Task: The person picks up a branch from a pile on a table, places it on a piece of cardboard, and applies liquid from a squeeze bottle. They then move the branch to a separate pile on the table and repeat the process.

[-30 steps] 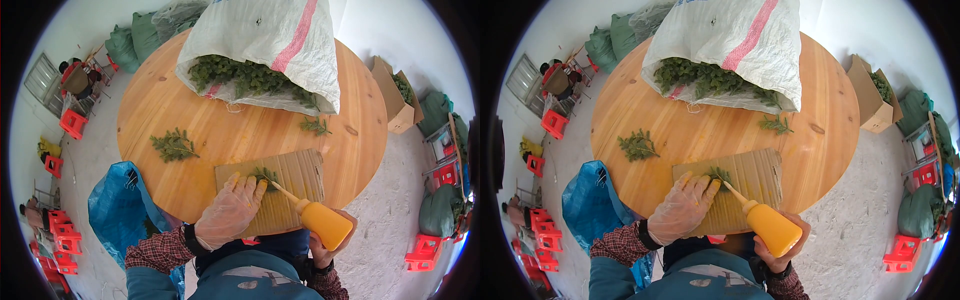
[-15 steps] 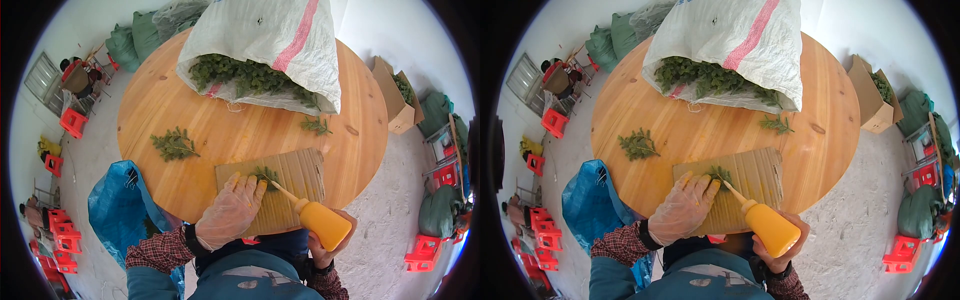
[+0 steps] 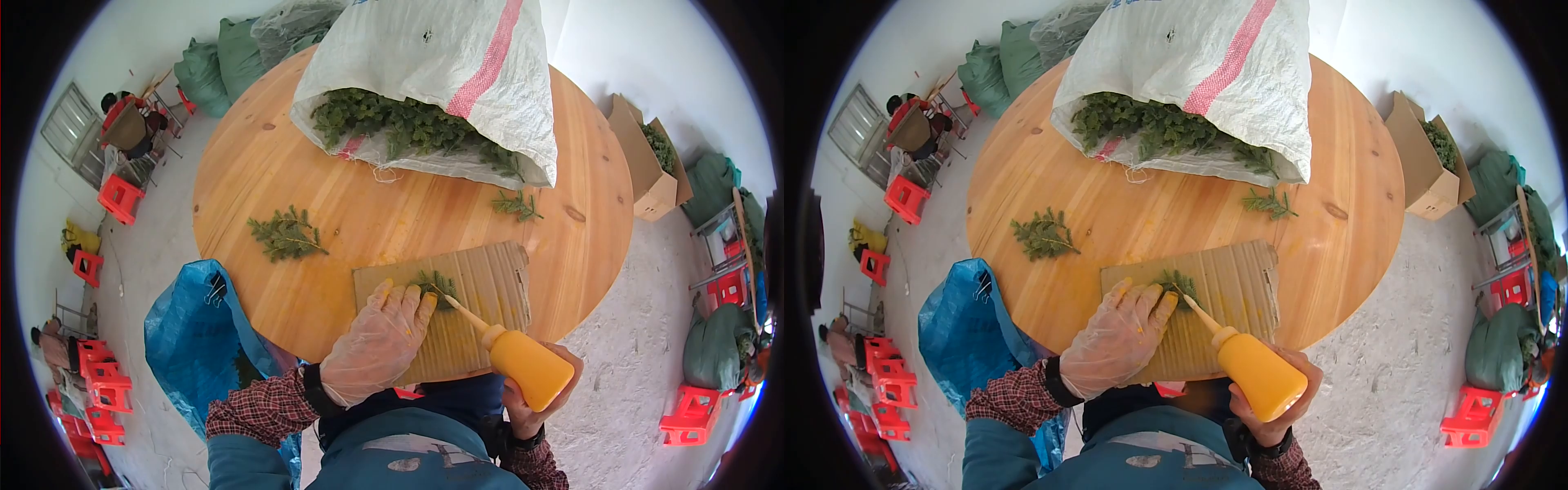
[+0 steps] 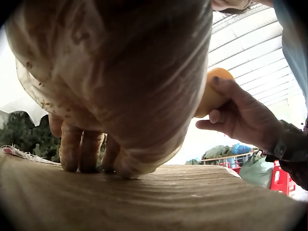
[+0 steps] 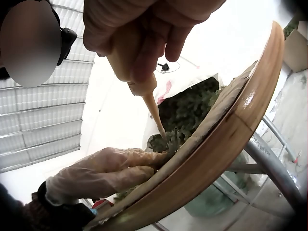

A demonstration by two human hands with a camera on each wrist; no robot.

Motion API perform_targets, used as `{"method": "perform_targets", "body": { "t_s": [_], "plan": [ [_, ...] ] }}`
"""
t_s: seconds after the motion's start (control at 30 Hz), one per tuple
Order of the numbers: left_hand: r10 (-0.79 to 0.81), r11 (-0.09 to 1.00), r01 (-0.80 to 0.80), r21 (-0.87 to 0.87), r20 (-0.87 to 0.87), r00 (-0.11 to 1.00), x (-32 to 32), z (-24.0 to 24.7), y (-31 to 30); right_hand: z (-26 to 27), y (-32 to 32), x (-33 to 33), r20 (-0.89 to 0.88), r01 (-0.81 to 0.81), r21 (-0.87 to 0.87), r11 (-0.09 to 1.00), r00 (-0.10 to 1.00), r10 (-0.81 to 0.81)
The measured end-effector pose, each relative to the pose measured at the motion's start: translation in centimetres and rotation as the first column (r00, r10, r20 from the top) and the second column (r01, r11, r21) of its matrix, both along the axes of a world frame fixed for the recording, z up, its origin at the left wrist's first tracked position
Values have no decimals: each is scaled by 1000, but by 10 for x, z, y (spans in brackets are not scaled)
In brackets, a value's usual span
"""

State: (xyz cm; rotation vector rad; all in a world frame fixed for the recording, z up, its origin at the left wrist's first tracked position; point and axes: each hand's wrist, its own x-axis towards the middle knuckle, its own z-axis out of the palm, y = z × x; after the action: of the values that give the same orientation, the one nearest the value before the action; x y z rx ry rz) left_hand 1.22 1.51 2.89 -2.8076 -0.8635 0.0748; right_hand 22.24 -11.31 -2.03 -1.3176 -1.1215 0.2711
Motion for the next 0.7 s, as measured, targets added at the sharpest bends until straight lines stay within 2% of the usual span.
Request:
{"method": "perform_targets", "body": {
  "t_s": [0.7],
  "plan": [
    [-19,1000,19,19,-12,1000,-1,-3,0,4,-21,6,123,149,-32,988,982,-144]
  ]
}}
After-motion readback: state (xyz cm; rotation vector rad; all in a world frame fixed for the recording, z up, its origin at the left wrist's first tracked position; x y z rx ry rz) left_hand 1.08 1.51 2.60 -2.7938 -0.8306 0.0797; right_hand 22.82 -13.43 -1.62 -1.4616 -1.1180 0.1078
